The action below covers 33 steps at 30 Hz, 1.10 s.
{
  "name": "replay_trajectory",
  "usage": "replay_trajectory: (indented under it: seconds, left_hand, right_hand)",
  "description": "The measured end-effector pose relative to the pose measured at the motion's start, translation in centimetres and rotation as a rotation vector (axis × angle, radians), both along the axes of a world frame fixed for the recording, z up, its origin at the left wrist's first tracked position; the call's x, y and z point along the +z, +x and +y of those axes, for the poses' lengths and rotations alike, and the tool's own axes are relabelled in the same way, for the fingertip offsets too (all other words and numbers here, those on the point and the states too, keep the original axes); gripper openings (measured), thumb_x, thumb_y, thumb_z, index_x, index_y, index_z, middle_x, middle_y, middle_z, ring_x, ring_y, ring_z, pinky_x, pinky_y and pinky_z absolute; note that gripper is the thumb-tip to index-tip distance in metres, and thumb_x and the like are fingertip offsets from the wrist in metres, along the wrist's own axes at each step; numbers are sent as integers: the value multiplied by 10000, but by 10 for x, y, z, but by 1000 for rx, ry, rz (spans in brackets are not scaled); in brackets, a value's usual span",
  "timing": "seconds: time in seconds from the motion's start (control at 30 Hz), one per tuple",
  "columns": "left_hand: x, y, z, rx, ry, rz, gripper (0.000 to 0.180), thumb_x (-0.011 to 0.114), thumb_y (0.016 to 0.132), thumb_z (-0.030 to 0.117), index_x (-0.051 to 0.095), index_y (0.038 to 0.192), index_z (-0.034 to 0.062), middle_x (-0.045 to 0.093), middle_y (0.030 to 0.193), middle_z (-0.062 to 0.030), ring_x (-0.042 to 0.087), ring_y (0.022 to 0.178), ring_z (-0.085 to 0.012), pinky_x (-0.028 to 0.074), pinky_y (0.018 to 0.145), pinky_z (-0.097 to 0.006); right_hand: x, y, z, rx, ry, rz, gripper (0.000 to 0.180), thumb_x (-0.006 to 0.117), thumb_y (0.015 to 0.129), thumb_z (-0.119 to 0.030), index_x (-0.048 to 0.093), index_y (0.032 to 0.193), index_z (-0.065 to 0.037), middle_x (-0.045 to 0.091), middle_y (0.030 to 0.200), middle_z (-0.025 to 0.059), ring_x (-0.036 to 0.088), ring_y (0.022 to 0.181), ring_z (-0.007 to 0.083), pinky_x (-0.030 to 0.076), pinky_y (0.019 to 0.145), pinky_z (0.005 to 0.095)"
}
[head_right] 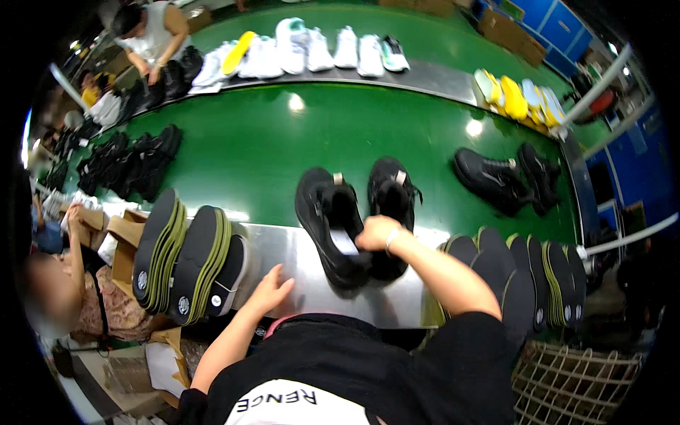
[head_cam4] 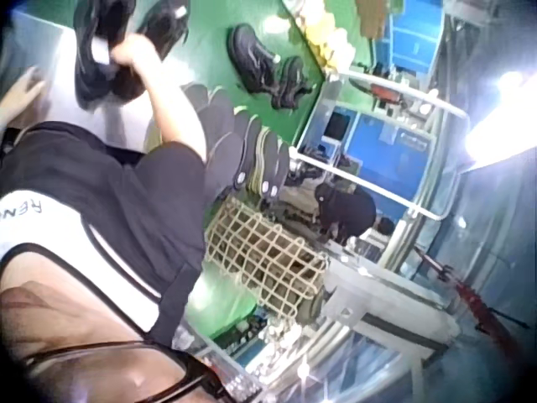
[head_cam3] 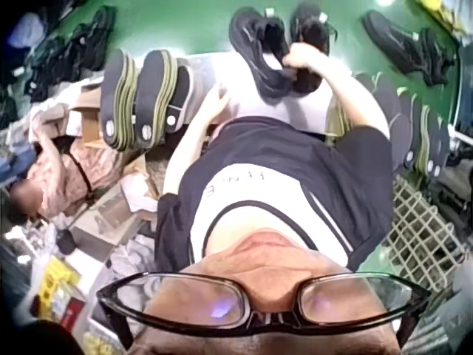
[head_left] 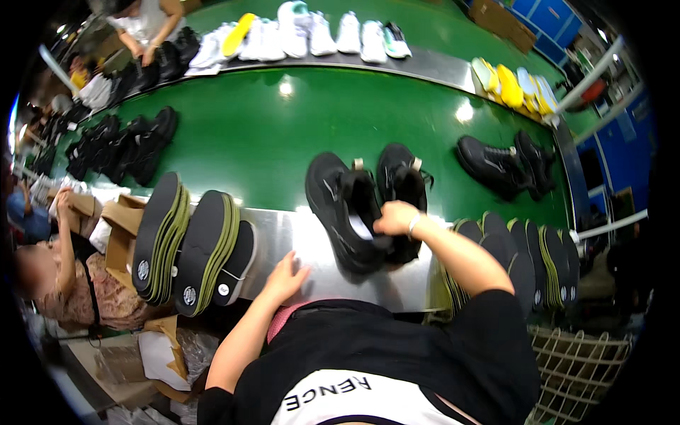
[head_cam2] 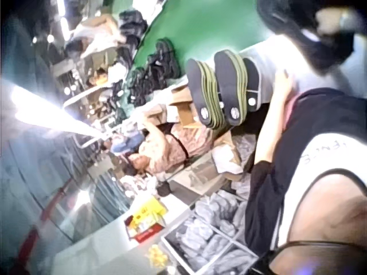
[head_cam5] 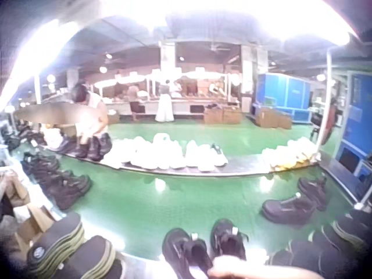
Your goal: The person collects insoles from a stack, inserts them into black shoes on a conveyor belt, wraps a shoe in white paper, and places the wrapped shoe into a box.
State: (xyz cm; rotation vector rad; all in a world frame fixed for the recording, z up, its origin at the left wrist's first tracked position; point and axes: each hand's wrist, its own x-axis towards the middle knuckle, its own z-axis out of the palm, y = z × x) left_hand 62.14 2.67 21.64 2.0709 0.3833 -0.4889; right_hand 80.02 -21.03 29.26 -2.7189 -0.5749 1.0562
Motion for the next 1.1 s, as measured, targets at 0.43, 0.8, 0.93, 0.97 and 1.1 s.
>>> replay_trajectory:
  seconds: [0.43,0.8,0.93,0.97,1.1]
  left_hand:
    - [52,66,-72,-165,-1,-940,428,640,650,204,484,1021,58,509,1013,-124,467,937,-306,361,803,-385]
    - [28,117,-46,-188,-510,-345,303,584,722,265,597,869,1,599,761,-67,547,707,-126,426,635,-245]
    - [33,120,-42,-277,-559,-129,285,567,766,278,580,866,11,569,746,-7,492,679,-64,401,609,-208]
    - [34,120,-41,-254,-626,-115,306,565,763,287,573,874,2,569,752,-17,497,689,-73,403,618,-215]
    - [30,117,-43,-205,-765,-71,357,560,770,295,524,947,-12,557,832,-39,500,760,-85,405,662,-213]
  right_hand:
    - [2,-149,-16,-379,67,-97,468,411,759,-494,619,759,-75,583,791,186,566,750,322,447,673,387]
    - [30,-117,40,-174,327,-839,512,606,693,-265,412,1099,-21,469,1024,146,467,945,295,409,781,342]
    - [-8,-70,28,-465,668,-197,347,626,682,-250,553,884,22,541,832,101,521,792,186,411,693,273]
    - [-5,-64,25,-532,713,57,299,632,684,-245,586,802,25,554,753,70,523,721,138,408,649,248]
    - [-14,-56,17,-682,871,303,221,632,723,-146,567,869,6,570,794,9,503,754,75,380,718,207]
